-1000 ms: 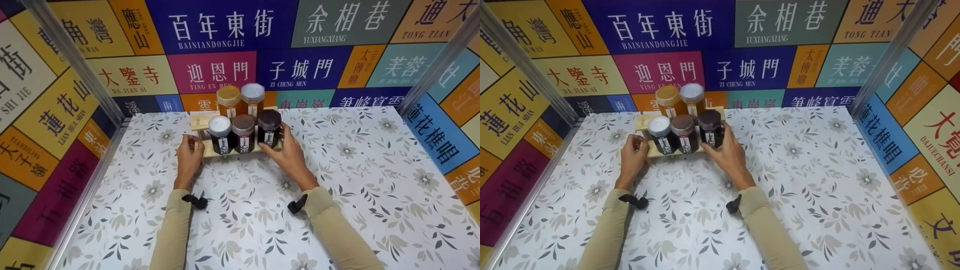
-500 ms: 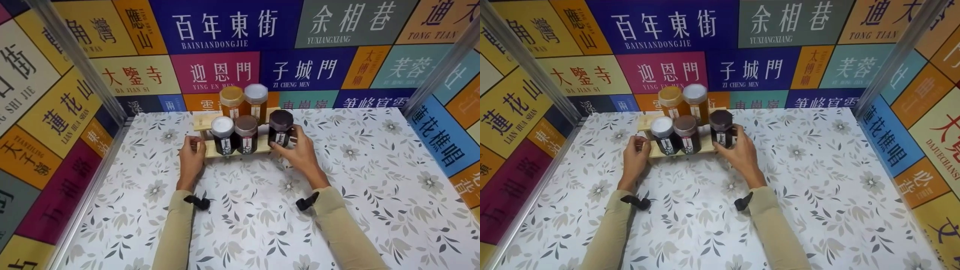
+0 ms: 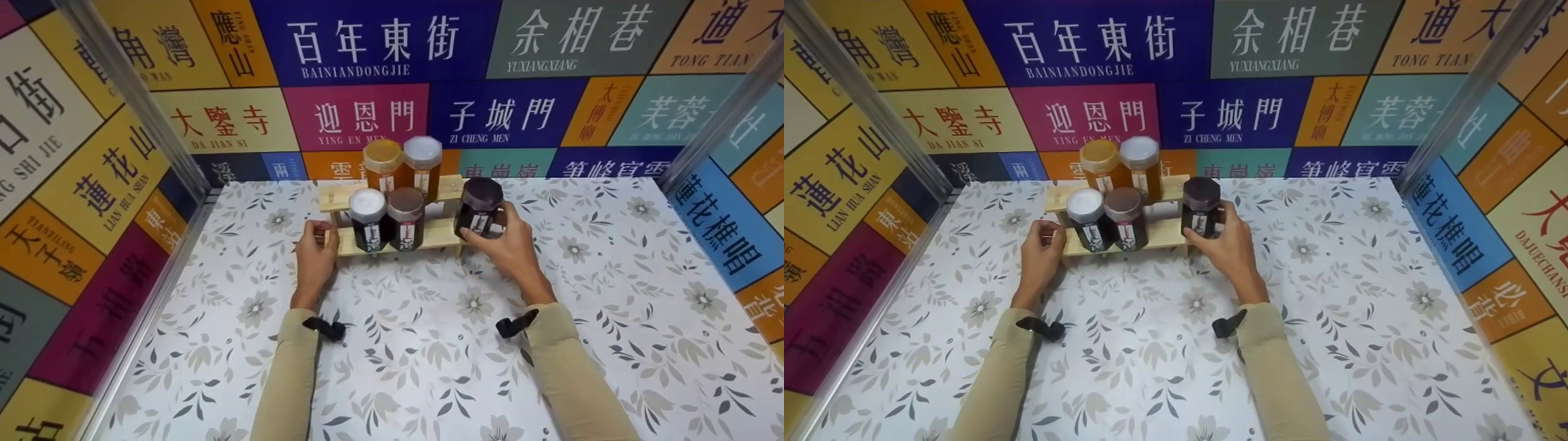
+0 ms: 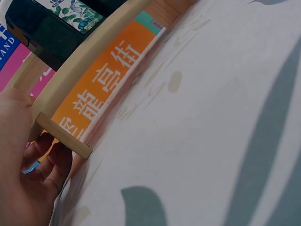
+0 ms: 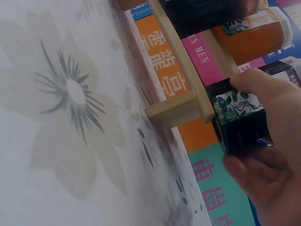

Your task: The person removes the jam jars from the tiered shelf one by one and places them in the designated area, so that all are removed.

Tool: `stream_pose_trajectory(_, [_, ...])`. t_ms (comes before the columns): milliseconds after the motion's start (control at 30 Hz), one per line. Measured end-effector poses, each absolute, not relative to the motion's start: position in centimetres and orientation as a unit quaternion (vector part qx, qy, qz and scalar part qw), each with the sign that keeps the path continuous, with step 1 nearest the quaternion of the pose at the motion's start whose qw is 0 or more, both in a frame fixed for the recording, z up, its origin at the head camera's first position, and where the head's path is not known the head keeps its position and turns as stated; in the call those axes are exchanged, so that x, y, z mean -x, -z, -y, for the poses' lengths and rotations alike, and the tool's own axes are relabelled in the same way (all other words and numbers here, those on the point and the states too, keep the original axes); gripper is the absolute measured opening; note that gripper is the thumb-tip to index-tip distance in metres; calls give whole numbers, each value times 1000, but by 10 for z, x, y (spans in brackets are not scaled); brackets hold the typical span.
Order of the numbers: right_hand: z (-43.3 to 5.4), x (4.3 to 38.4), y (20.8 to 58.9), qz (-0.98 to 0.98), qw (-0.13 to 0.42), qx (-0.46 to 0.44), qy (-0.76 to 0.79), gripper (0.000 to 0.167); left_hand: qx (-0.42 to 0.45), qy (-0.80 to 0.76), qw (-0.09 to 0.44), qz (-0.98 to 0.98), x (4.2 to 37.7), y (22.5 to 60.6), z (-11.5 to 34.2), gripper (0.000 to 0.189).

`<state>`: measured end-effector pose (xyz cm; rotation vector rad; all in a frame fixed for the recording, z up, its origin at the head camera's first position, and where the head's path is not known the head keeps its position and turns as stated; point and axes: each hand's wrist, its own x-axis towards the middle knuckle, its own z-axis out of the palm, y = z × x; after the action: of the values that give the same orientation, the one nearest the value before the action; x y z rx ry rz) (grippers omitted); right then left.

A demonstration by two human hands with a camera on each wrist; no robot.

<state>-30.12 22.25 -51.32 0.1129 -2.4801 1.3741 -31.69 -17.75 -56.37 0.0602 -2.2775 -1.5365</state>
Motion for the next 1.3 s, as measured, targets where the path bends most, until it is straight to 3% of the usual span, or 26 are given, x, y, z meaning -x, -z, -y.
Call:
stream_pose_trajectory(267, [-231,304,521,845,161,19,-509,82,-16,550,195,812,318,565,178,16])
stream_pose_trajectory(500, [-241,306,535,878,126,71,-457,90,-23,550,189,814,319,566,175,16])
stream_pose_trajectory(900, [-242,321,530,911,63,42,-406,90,-24,556,188,809,315,563,179,17])
stream_pose_trajectory(1300, [-237,352,535,902,80,40,-423,84,-24,549,188,814,314,562,177,18])
